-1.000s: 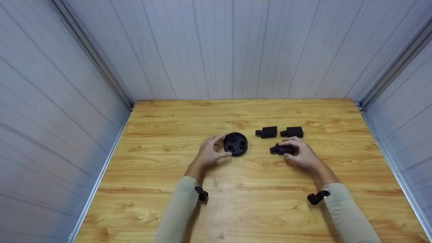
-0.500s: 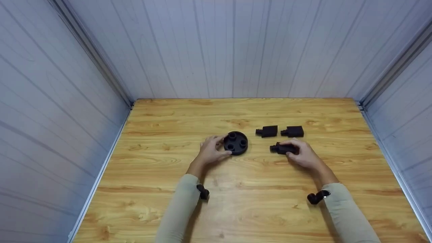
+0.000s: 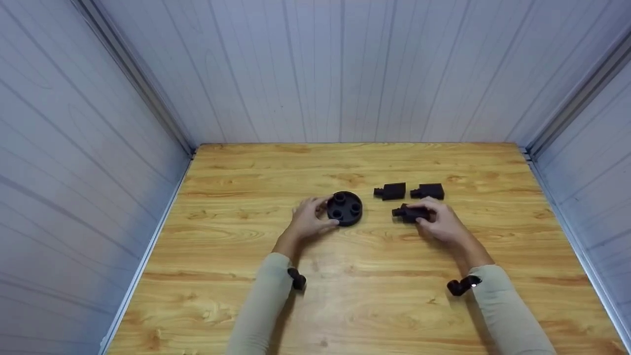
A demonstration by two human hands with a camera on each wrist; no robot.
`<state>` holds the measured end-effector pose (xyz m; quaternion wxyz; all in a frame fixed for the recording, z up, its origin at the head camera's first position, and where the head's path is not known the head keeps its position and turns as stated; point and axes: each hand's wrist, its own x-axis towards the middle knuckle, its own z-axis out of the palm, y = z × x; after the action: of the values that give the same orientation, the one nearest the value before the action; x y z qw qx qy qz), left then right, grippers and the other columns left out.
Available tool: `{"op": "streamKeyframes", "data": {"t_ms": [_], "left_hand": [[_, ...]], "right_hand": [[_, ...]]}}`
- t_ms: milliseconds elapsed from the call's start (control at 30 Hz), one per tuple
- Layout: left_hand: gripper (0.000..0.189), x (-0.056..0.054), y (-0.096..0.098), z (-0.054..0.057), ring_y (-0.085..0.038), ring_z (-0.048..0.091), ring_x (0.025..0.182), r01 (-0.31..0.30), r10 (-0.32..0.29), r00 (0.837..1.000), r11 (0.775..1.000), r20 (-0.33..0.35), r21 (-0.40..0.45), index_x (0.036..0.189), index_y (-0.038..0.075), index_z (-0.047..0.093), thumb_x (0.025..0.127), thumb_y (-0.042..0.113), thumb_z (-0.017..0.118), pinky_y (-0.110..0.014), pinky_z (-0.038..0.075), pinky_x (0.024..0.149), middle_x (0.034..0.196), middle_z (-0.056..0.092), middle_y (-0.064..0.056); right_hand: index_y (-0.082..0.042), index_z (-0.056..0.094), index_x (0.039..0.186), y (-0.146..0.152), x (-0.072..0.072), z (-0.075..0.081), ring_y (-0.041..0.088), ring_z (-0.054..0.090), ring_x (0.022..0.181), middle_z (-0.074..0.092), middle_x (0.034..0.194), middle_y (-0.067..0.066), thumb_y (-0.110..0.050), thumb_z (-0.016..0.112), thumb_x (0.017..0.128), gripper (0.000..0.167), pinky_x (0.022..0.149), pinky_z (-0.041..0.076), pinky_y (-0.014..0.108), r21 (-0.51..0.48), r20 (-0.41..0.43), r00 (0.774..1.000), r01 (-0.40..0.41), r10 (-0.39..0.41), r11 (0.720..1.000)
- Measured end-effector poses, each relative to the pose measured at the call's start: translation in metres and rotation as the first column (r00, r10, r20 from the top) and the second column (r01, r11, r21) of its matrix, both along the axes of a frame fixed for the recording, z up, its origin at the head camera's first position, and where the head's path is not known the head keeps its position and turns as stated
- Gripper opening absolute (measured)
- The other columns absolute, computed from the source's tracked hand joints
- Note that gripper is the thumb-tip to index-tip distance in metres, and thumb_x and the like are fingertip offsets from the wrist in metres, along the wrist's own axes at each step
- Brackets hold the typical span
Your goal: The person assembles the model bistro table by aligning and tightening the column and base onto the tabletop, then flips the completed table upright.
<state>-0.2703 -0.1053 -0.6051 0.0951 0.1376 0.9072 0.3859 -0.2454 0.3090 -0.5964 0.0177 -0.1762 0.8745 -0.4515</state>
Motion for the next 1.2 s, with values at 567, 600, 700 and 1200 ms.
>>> {"op": "streamKeyframes", "data": {"t_ms": [567, 600, 700, 1200], "left_hand": [[0.079, -0.006, 0.001, -0.005, -0.038, 0.058, 0.142, -0.011, 0.010, 1.000, 0.998, 0.007, 0.065, 0.165, 0.028, 0.059, 0.095, 0.045, 0.091, -0.074, 0.026, 0.126, 0.147, 0.070, -0.012], [0.079, -0.009, 0.000, -0.010, -0.037, 0.059, 0.141, -0.011, 0.011, 1.000, 0.997, 0.000, 0.070, 0.164, 0.030, 0.060, 0.094, 0.048, 0.092, -0.073, 0.027, 0.125, 0.146, 0.071, -0.011], [0.078, -0.008, 0.001, -0.008, -0.036, 0.061, 0.139, -0.019, 0.019, 1.000, 0.998, -0.004, 0.060, 0.163, 0.030, 0.060, 0.094, 0.046, 0.093, -0.070, 0.029, 0.122, 0.144, 0.072, -0.010], [0.082, -0.016, -0.002, -0.014, -0.034, 0.064, 0.134, 0.012, -0.009, 0.999, 0.998, -0.041, 0.068, 0.162, 0.034, 0.061, 0.090, 0.056, 0.093, -0.067, 0.034, 0.115, 0.140, 0.073, -0.007]], "right_hand": [[-0.014, 0.080, 0.136, -0.050, -0.013, 0.013, 0.031, 0.069, 0.135, 0.078, 0.137, 0.012, 0.010, 0.077, 0.097, 0.046, 0.117, 0.055, 0.039, -0.001, -0.123, 0.991, -0.057, 0.056, 0.998], [-0.015, 0.080, 0.137, -0.053, -0.014, 0.014, 0.031, 0.069, 0.136, 0.078, 0.137, 0.011, 0.010, 0.077, 0.097, 0.047, 0.118, 0.055, 0.041, -0.007, -0.119, 0.991, -0.064, 0.063, 0.998], [-0.016, 0.080, 0.137, -0.063, -0.016, 0.018, 0.032, 0.068, 0.138, 0.077, 0.138, 0.009, 0.009, 0.076, 0.098, 0.047, 0.120, 0.055, 0.050, -0.030, -0.105, 0.991, -0.088, 0.084, 0.996], [-0.011, 0.080, 0.136, -0.093, -0.027, 0.039, 0.033, 0.071, 0.124, 0.079, 0.131, 0.014, 0.001, 0.079, 0.100, 0.038, 0.104, 0.056, 0.035, -0.033, -0.193, 0.972, -0.144, 0.135, 0.989]]}}
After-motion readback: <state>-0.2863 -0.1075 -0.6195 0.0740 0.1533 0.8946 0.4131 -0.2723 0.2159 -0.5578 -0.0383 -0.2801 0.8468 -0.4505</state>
